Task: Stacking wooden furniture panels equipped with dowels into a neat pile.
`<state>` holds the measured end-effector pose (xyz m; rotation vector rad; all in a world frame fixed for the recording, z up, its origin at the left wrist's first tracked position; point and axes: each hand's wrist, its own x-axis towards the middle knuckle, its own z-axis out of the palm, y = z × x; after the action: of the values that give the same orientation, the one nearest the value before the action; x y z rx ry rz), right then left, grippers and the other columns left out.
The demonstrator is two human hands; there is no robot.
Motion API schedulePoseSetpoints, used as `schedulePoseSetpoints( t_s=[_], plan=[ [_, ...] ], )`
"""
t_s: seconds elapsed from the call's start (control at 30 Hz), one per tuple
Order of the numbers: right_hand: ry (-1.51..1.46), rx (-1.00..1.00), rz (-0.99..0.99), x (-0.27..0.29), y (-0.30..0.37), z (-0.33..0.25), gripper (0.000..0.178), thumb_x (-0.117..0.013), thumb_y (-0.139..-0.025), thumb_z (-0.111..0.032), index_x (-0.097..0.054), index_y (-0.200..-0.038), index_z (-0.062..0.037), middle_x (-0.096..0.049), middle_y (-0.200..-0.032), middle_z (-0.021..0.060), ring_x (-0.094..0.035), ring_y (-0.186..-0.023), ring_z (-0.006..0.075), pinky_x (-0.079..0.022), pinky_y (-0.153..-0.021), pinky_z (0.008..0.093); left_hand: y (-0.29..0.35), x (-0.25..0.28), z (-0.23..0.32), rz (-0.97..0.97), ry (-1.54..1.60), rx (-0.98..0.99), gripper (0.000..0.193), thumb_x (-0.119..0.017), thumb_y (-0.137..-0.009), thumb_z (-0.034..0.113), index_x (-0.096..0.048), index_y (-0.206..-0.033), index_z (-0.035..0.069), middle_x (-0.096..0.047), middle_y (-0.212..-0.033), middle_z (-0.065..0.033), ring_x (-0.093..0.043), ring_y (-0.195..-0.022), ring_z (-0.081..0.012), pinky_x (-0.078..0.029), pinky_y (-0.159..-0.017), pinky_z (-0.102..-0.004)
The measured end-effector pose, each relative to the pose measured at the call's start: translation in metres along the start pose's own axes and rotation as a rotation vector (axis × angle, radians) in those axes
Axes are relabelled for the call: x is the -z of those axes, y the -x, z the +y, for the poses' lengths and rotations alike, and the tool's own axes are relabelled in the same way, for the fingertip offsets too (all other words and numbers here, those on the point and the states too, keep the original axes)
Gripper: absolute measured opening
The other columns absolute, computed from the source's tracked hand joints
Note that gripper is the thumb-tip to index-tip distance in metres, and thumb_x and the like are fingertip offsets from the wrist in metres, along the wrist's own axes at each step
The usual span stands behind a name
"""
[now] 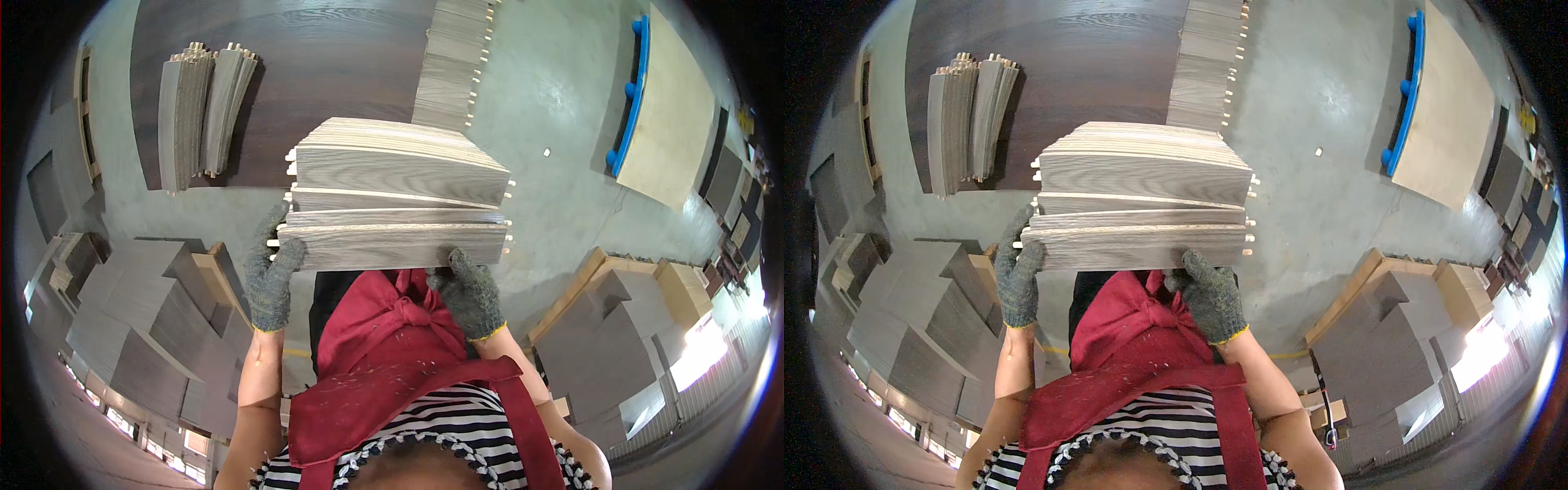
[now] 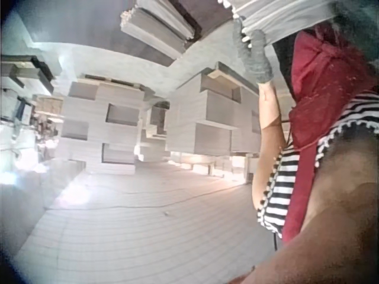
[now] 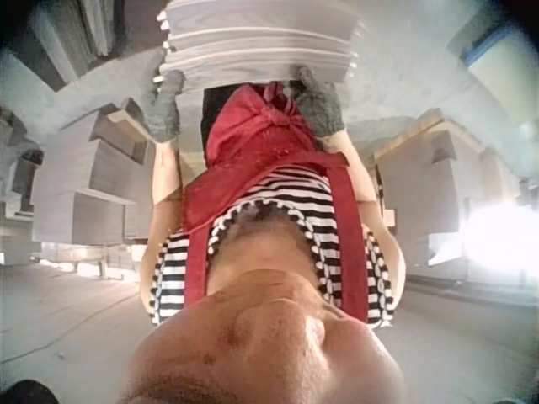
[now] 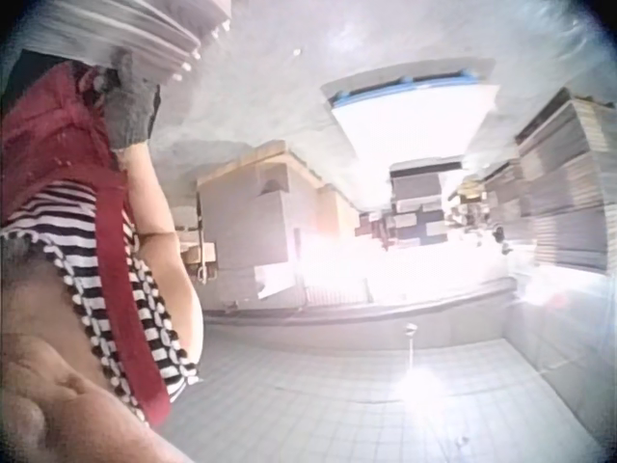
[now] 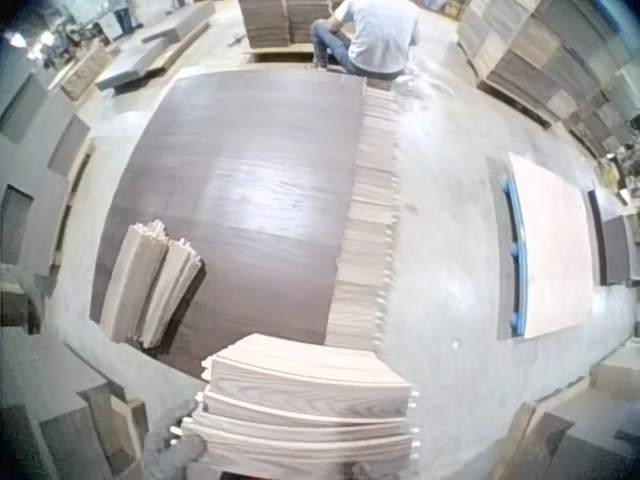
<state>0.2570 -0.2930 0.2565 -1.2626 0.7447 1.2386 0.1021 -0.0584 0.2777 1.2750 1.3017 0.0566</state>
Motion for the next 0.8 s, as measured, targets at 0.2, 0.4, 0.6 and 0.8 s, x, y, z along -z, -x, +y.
schedulePoseSetpoints(
  t_s=[0.2, 0.4, 0.6, 0.8],
  plan=[
    [-0.034, -0.048, -0.018, -0.008, 0.005, -0.006, 0.023, -0.065, -0.092, -0.021, -0.062, -0.104, -0.0011, -0.066, -0.09, 0.0088, -0.062, -0.073, 0.0181, -0.051, -0.068, 0.0309, -0.002, 0.007, -0.003, -0.023, -0.053, -0.007, 0.048, -0.065, -0.086, 0.02, -0.057, -0.131, 0.006, -0.059, -0.126, -0.0049, -0.054, -0.109, -0.0148, -0.045, -0.091, -0.0282],
    [-0.057, -0.05, -0.001, -0.009, 0.008, 0.002, 0.019, -0.062, -0.093, -0.018, -0.063, -0.102, -0.0007, -0.067, -0.086, 0.0083, -0.062, -0.069, 0.0187, -0.05, -0.065, 0.0308, -0.003, 0.012, -0.01, 0.022, -0.017, -0.053, 0.05, -0.067, -0.086, 0.015, -0.054, -0.133, 0.006, -0.06, -0.122, -0.0054, -0.056, -0.102, -0.0126, -0.049, -0.082, -0.0262],
    [0.571, 0.165, -0.035, -0.006, -0.003, 0.005, 0.025, -0.061, -0.095, -0.023, -0.062, -0.107, -0.0003, -0.068, -0.09, 0.0099, -0.064, -0.076, 0.0211, -0.052, -0.068, 0.0313, -0.001, 0.017, -0.016, -0.026, -0.074, 0.045, 0.065, -0.071, -0.084, 0.015, -0.045, -0.142, 0.005, -0.055, -0.126, -0.0062, -0.055, -0.103, -0.0149, -0.048, -0.084, -0.0272],
    [0.025, -0.069, 0.002, -0.01, -0.005, 0.001, 0.043, -0.061, -0.095, -0.038, -0.06, -0.114, 0.0009, -0.068, -0.093, 0.0141, -0.064, -0.076, 0.0237, -0.052, -0.065, 0.0319, 0.003, 0.015, -0.025, 0.03, -0.014, 0.023, 0.067, -0.073, -0.081, 0.004, -0.045, -0.142, 0.005, -0.055, -0.127, -0.0062, -0.055, -0.1, -0.0128, -0.048, -0.085, -0.0276]
  ],
)
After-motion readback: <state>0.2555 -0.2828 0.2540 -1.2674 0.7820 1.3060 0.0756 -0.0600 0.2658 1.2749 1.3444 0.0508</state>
